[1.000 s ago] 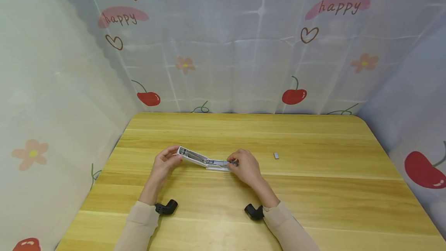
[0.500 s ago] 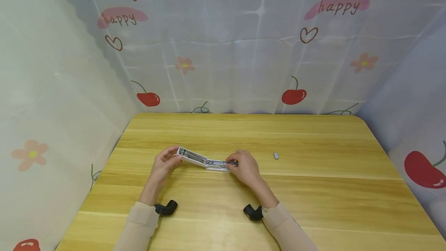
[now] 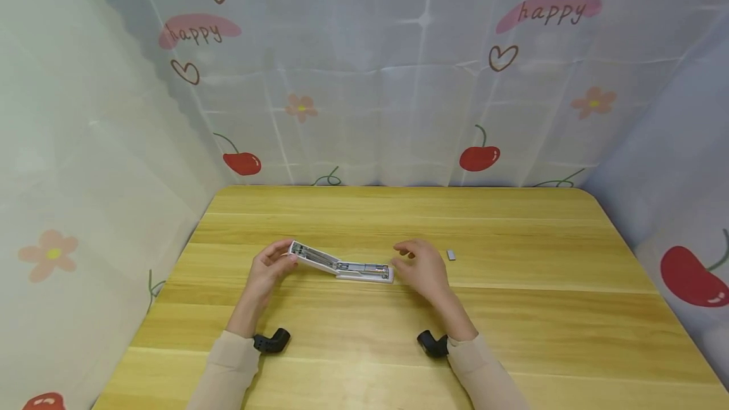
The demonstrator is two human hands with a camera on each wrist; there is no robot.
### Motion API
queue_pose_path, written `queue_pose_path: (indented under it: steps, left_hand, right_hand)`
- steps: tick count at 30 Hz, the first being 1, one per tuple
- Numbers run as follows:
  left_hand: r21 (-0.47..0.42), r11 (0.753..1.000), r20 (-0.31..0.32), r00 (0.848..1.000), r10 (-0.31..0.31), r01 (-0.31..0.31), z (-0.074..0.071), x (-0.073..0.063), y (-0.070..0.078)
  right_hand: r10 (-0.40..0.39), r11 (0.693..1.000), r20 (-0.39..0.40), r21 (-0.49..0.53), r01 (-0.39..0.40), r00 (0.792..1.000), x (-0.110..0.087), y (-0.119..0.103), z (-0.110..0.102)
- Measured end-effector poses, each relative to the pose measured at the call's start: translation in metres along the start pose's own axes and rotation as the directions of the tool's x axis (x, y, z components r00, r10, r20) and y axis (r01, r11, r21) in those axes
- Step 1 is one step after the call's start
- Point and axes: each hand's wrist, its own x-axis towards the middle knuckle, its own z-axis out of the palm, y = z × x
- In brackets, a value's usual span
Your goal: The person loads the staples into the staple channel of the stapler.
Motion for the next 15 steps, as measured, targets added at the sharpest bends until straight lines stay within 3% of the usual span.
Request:
queue_pose_path:
  steps: [6, 15]
  left_hand:
    - [-0.002, 1.000, 0.008, 1.000, -0.001, 0.001, -0.001, 0.000, 0.000]
    - [0.000, 1.000, 0.011, 1.000, 0.006, -0.006, -0.001, 0.000, 0.000]
  right_hand:
    - [0.103, 0.993, -0.062, -0.059, -0.107, 0.993, -0.001, 0.022, -0.025]
    - [0.246, 0.963, -0.145, -0.073, -0.258, 0.958, -0.004, 0.053, -0.057]
